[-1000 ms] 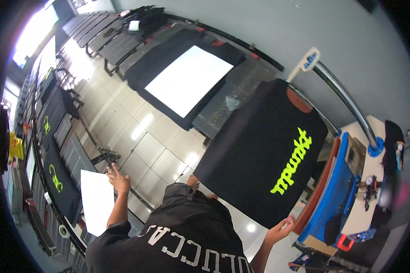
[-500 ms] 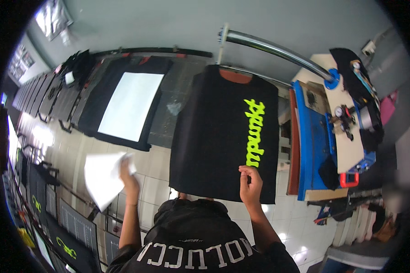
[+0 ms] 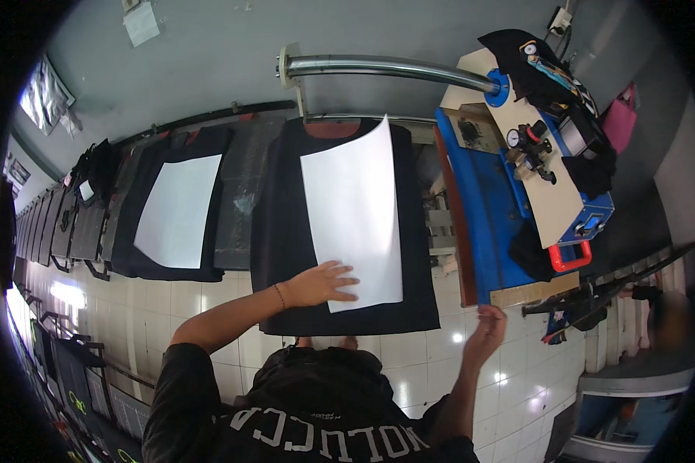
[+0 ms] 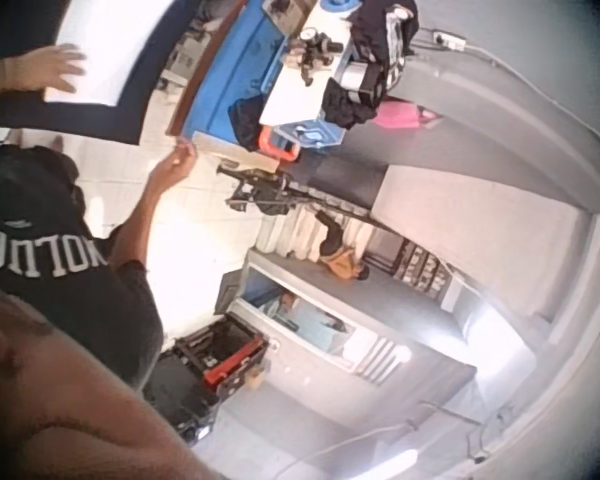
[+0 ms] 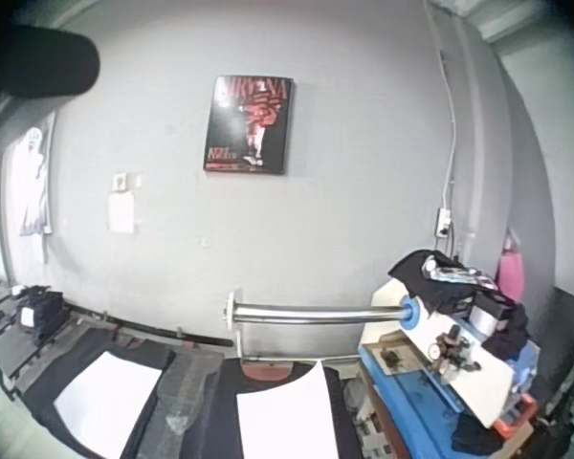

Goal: The person positions black garments on printing boards, places transfer paper onto the fabric, and applies heat using a press machine. They move between several boards in a row to repeat the process.

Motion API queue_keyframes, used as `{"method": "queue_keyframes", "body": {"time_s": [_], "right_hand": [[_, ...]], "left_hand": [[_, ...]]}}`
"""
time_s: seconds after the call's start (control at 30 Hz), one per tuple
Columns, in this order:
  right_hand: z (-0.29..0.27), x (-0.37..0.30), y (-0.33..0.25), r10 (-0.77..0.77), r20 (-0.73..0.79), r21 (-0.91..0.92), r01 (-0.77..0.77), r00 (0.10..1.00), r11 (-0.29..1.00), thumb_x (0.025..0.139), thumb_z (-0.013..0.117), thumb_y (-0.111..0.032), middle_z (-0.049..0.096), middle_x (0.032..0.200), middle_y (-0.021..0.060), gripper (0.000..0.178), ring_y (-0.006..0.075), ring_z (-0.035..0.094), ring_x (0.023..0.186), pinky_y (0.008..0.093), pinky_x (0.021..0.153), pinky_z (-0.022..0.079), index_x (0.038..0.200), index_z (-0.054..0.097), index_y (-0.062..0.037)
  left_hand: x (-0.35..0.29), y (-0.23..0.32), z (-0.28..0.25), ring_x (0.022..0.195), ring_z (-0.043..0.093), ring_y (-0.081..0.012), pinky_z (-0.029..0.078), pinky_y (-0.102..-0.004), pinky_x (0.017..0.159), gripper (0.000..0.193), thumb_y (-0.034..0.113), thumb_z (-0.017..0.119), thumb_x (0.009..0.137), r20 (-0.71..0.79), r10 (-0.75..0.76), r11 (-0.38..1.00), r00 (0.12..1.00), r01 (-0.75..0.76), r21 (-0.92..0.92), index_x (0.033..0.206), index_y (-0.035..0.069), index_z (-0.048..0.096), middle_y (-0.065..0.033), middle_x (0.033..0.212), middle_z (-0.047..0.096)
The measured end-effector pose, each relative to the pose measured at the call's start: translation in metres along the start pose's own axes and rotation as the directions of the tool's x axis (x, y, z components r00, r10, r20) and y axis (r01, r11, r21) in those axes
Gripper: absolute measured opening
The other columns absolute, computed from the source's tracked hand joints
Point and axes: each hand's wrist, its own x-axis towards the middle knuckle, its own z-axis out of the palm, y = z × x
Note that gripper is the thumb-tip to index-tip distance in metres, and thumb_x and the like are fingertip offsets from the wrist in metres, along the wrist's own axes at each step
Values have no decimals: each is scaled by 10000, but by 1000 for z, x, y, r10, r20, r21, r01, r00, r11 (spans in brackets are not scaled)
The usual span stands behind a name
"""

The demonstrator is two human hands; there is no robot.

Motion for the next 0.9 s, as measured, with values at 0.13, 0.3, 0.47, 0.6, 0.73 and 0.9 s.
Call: {"method": "queue_keyframes", "body": {"time_s": [0.13,0.3,0.47,0.6,0.73,0.9], "right_hand": [[-49,59,2,-50,-179,-78,36,983,996,1003,486,-88,627,983,67,122,143,585,908,277,821,458,1014,578,-7],[-85,130,3,-196,-174,-361,123,965,924,1002,522,-175,618,1133,158,250,265,576,1070,347,946,427,1147,568,24],[-83,186,25,-257,159,-702,292,953,650,984,539,-332,561,1247,247,426,399,498,1210,458,1041,368,1216,557,24],[-61,197,13,-225,217,-744,310,950,592,953,574,-383,612,1038,239,422,432,544,1030,495,896,422,1049,591,27],[-49,197,-2,-88,196,-809,212,977,548,914,621,-417,616,976,261,465,446,555,972,514,851,431,985,584,41],[-47,188,-9,-123,195,-814,230,973,533,889,646,-446,612,956,272,510,459,547,966,531,847,428,979,567,50]], "left_hand": [[1,-11,-4,1423,307,-272,231,-500,1175,469,100,511,920,58,-110,992,992,105,76,1322,340,547,3,1501,400],[-7,-21,-11,1444,272,-277,206,-564,1174,580,40,516,886,100,-127,990,987,120,77,1352,386,516,20,1513,390],[-15,-26,-13,1463,233,-273,132,-584,1196,626,16,504,884,180,-113,994,977,111,25,1373,408,488,43,1544,345],[-21,-29,-13,1473,209,-269,108,-586,1200,675,-2,515,869,194,-103,995,976,103,8,1396,417,458,48,1559,319],[-23,-24,-12,1478,194,-268,98,-580,1203,721,-11,546,839,191,-105,994,976,108,-10,1412,414,440,39,1561,316],[-15,-22,-12,1474,202,-282,112,-579,1198,660,127,586,854,173,-25,998,985,15,61,1436,386,412,14,1564,310]]}}
